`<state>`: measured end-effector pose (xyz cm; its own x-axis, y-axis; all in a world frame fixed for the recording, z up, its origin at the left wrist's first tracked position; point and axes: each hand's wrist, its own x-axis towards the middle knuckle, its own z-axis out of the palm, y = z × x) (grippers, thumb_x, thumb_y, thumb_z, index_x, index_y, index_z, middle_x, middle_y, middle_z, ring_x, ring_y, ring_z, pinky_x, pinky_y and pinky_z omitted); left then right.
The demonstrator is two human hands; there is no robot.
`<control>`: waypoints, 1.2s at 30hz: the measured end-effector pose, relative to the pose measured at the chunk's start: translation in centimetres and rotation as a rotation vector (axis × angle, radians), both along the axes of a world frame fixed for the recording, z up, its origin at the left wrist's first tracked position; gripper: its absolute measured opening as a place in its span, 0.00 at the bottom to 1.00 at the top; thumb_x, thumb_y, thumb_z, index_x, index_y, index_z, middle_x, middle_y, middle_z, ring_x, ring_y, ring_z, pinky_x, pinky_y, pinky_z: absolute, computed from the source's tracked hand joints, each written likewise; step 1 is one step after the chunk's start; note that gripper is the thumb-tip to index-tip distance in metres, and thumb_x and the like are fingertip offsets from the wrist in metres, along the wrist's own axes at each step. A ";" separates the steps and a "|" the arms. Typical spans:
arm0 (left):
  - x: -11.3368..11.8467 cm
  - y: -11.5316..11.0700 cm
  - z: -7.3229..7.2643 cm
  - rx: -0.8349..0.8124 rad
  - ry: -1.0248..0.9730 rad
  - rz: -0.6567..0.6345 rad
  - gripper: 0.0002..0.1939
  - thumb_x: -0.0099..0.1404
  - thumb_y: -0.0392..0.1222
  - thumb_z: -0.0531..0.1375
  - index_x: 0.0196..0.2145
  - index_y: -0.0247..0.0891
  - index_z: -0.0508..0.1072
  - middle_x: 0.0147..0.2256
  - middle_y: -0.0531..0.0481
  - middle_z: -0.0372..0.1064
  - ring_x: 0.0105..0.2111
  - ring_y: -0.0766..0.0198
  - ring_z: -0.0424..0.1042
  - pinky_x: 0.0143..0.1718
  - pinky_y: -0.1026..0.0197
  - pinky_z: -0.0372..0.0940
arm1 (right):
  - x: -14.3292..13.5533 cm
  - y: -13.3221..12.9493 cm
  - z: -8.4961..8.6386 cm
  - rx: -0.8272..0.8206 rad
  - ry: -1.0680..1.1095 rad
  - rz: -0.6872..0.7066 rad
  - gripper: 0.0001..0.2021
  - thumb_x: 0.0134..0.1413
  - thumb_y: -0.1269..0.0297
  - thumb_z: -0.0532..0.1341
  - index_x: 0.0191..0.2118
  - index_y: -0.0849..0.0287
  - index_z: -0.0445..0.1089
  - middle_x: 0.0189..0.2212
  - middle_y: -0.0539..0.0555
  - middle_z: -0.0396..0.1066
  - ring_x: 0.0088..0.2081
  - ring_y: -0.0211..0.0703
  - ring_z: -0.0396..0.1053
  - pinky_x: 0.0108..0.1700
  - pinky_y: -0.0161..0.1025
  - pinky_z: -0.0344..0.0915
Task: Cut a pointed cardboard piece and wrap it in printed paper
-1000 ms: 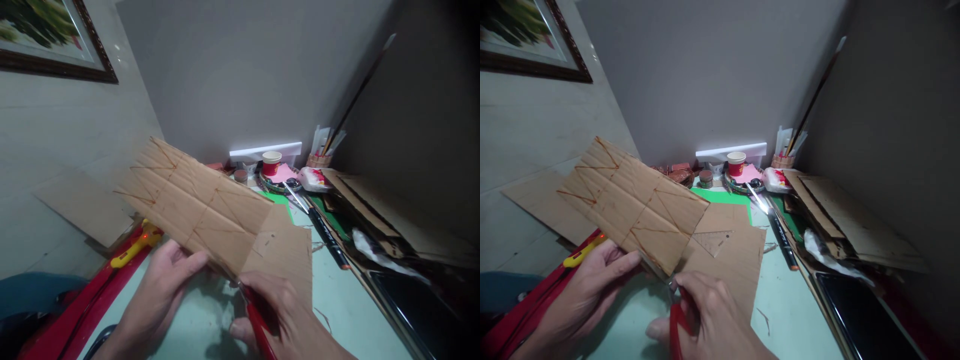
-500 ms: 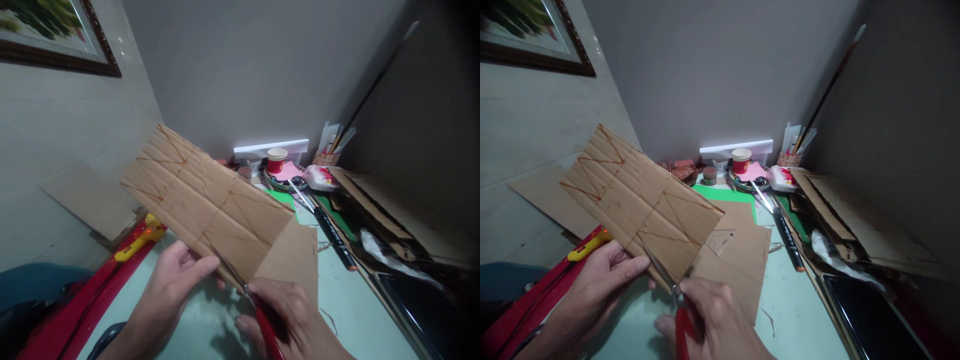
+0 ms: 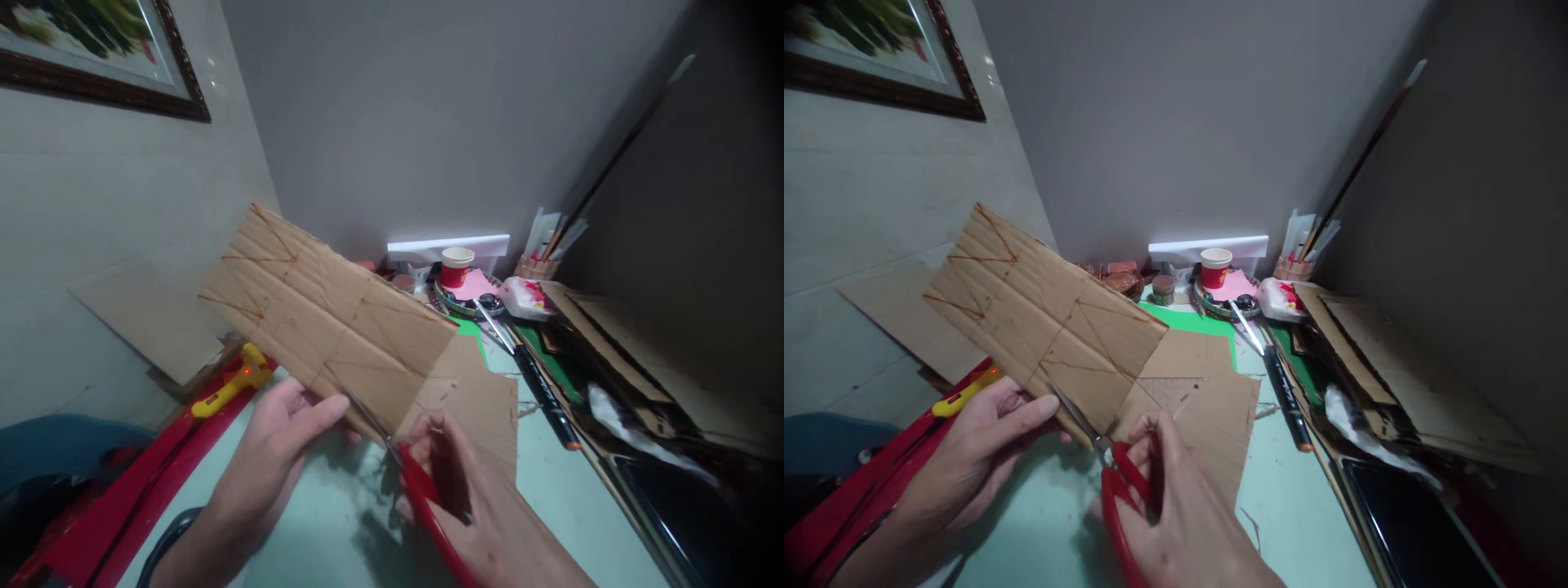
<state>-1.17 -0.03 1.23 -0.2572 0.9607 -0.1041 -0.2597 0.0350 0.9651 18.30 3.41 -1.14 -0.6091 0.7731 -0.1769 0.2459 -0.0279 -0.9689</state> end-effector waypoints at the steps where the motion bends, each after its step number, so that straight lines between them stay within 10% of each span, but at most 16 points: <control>1: 0.0 0.0 0.0 0.006 -0.011 0.005 0.06 0.59 0.37 0.67 0.35 0.35 0.77 0.31 0.47 0.78 0.29 0.62 0.74 0.33 0.62 0.71 | 0.1 0.1 0.1 0.001 -0.026 0.001 0.13 0.53 0.63 0.63 0.39 0.56 0.56 0.30 0.47 0.65 0.31 0.38 0.65 0.35 0.34 0.62; 7: 0.1 0.1 0.4 0.044 -0.051 0.042 0.07 0.63 0.39 0.64 0.28 0.33 0.78 0.25 0.49 0.75 0.25 0.63 0.72 0.26 0.64 0.72 | 0.5 0.5 0.3 0.076 -0.080 0.202 0.20 0.56 0.45 0.58 0.28 0.58 0.59 0.24 0.47 0.56 0.28 0.37 0.54 0.28 0.35 0.49; 16: 0.4 -0.2 0.0 0.072 -0.068 -0.005 0.12 0.64 0.41 0.63 0.24 0.34 0.77 0.21 0.50 0.73 0.20 0.64 0.71 0.19 0.64 0.71 | -0.4 0.0 0.8 0.213 -0.154 0.120 0.24 0.50 0.39 0.64 0.34 0.58 0.70 0.23 0.49 0.65 0.30 0.42 0.62 0.31 0.35 0.61; 36: 0.6 -0.5 -0.1 0.043 -0.040 0.023 0.15 0.58 0.51 0.67 0.28 0.34 0.78 0.22 0.47 0.76 0.25 0.56 0.76 0.26 0.60 0.71 | 0.0 -0.9 -0.9 0.258 -0.118 0.198 0.17 0.59 0.52 0.58 0.27 0.56 0.56 0.21 0.45 0.52 0.23 0.36 0.51 0.27 0.34 0.47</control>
